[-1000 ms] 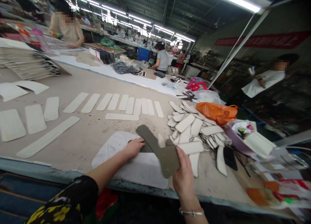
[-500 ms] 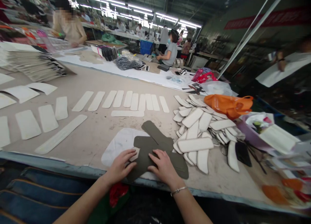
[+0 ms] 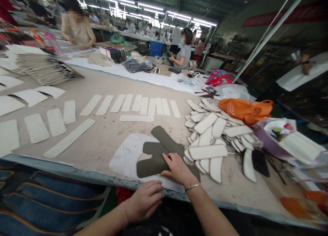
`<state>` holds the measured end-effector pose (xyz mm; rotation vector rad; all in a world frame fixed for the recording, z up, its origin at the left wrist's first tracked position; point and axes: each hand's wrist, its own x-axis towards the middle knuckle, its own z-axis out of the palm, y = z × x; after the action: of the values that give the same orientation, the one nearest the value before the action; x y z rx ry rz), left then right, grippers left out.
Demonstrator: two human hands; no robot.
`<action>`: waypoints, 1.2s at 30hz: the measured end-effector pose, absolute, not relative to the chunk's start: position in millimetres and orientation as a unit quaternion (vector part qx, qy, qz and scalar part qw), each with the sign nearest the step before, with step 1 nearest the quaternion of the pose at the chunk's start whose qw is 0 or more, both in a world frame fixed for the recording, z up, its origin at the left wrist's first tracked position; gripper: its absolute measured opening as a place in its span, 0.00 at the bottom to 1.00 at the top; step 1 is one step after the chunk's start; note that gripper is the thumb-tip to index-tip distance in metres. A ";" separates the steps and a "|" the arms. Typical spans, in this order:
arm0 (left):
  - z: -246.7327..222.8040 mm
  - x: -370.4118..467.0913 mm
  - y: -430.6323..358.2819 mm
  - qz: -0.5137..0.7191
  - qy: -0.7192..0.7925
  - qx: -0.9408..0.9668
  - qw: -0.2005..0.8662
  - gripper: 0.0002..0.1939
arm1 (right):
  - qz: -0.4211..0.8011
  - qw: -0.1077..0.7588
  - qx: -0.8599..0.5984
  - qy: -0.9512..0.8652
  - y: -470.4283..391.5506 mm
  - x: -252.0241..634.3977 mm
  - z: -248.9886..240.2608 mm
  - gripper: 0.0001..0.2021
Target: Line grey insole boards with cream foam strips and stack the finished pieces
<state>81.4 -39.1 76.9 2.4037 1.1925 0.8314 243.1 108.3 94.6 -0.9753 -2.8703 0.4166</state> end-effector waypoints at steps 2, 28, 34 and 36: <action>78.1 89.7 -29.5 0.279 0.423 0.846 0.164 0.16 | 0.120 0.046 -0.316 -0.940 107.3 242.4 92.9 0.37; 59.1 88.3 42.4 0.223 0.494 0.828 0.147 0.19 | 0.321 0.126 -0.440 -0.829 119.1 294.0 155.2 0.14; 69.3 34.8 -66.8 0.249 0.469 0.832 0.160 0.12 | 0.371 -0.042 -0.347 -0.860 97.5 291.9 97.8 0.16; 64.9 12.5 -109.5 0.248 0.526 0.800 0.152 0.11 | 0.332 -0.010 -0.324 -0.886 107.1 287.9 67.0 0.13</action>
<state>12.5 -109.5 64.9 2.2952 1.5087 0.7110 287.9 107.1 67.0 -1.0256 -2.7994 1.0508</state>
